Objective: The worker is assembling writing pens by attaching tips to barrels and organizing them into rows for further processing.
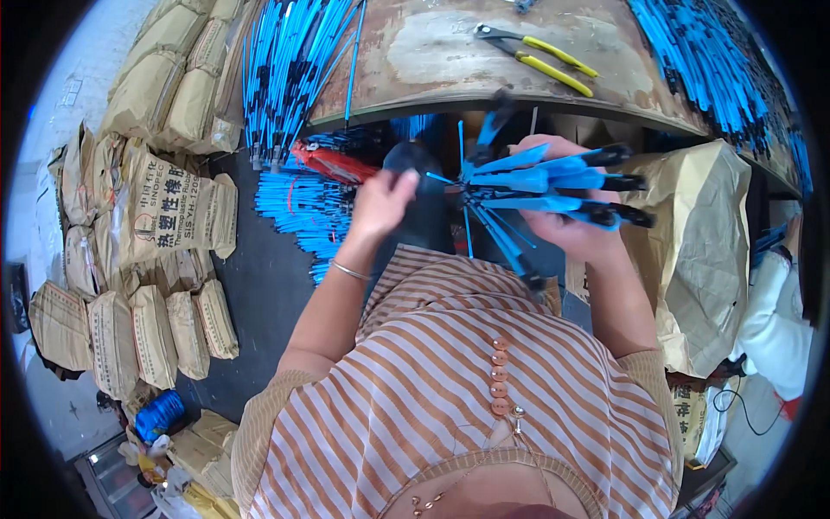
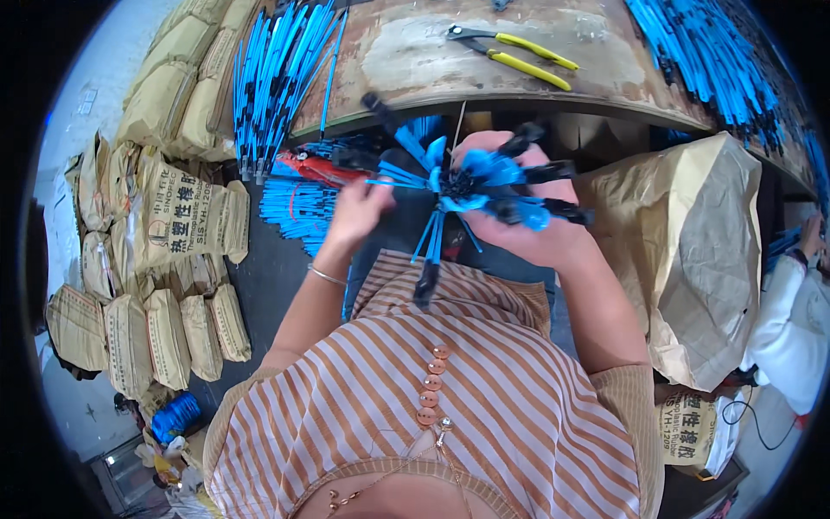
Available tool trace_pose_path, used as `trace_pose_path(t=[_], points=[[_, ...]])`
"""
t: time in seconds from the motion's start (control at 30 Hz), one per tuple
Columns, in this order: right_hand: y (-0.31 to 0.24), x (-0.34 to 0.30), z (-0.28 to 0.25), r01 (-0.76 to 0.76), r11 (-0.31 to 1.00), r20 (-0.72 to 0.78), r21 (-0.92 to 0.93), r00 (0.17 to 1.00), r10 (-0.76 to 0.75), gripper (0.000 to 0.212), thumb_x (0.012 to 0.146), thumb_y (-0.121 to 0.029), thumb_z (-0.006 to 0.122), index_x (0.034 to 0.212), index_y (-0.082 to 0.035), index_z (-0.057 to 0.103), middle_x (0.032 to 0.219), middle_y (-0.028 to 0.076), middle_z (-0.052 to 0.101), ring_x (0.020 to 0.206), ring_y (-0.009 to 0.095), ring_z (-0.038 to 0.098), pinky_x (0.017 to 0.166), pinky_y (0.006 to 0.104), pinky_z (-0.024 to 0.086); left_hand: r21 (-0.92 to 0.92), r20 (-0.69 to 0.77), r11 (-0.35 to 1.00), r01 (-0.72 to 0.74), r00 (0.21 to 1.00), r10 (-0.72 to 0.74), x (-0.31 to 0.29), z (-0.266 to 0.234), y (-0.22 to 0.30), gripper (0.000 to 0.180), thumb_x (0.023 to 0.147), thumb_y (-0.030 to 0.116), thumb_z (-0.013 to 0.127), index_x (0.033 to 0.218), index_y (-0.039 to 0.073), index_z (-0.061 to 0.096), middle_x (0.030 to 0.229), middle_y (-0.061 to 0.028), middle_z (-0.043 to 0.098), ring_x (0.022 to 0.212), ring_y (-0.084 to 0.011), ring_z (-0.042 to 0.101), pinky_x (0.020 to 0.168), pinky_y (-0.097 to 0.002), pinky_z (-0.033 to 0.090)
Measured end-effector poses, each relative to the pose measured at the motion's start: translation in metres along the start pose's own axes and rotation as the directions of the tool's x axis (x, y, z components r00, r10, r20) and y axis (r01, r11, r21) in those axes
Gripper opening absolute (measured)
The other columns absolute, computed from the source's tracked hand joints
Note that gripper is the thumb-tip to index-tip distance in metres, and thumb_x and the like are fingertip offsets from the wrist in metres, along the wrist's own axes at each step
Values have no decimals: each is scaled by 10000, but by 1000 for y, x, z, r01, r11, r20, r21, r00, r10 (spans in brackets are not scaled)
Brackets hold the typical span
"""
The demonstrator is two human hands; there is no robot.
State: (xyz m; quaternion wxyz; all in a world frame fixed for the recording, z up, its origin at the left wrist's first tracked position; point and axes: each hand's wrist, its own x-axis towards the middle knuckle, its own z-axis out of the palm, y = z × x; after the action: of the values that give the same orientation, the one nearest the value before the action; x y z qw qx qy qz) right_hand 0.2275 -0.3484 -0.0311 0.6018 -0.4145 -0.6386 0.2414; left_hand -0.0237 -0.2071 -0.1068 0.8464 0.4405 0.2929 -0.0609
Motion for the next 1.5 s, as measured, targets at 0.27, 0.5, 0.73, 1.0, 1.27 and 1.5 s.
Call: trace_pose_path(t=[0.27,0.5,0.73,1.0,1.27,1.5], points=[[22,-9,36,-322,945,173,-60,929,327,556,627,-46,748,1147,-15,552,1103,135,588,948,250,558,816,340,460,529,-41,563,-635,644,764,-9,51,15,388,802,206,664,1099,-25,569,1104,-168,595,954,-236,570,851,-342,449],[54,3,52,-505,817,266,277,858,440,881,562,-78,816,1340,-50,402,1180,142,565,1053,248,530,900,360,432,11,-151,754,-656,745,650,-6,33,2,288,745,137,695,983,-10,627,944,-89,646,798,-191,571,855,-327,457],[86,-25,55,-600,271,461,753,774,434,968,526,-68,832,1363,-50,345,1207,84,540,989,182,509,899,317,400,301,-152,691,-658,682,716,-6,43,6,202,735,73,705,901,-19,635,893,-84,648,723,-169,562,773,-285,467],[87,-32,40,-635,738,493,228,729,474,519,598,-56,802,1070,-40,587,1007,45,604,846,142,515,820,284,418,357,22,532,-767,577,817,7,50,1,280,707,143,710,934,-9,647,900,-139,622,755,-231,569,719,-331,470],[79,-44,45,-708,651,481,275,687,544,249,665,-56,775,861,-42,622,814,9,613,685,105,509,709,243,436,349,42,656,-669,711,702,3,59,3,128,704,62,677,821,15,653,818,-115,602,725,-207,540,693,-313,453],[44,-43,75,-732,665,-66,147,664,745,233,683,-57,773,854,-41,615,761,-3,615,639,91,504,648,216,438,424,-237,664,-615,633,737,9,55,-6,84,738,50,690,784,1,641,794,-61,595,663,-148,523,619,-272,437]])
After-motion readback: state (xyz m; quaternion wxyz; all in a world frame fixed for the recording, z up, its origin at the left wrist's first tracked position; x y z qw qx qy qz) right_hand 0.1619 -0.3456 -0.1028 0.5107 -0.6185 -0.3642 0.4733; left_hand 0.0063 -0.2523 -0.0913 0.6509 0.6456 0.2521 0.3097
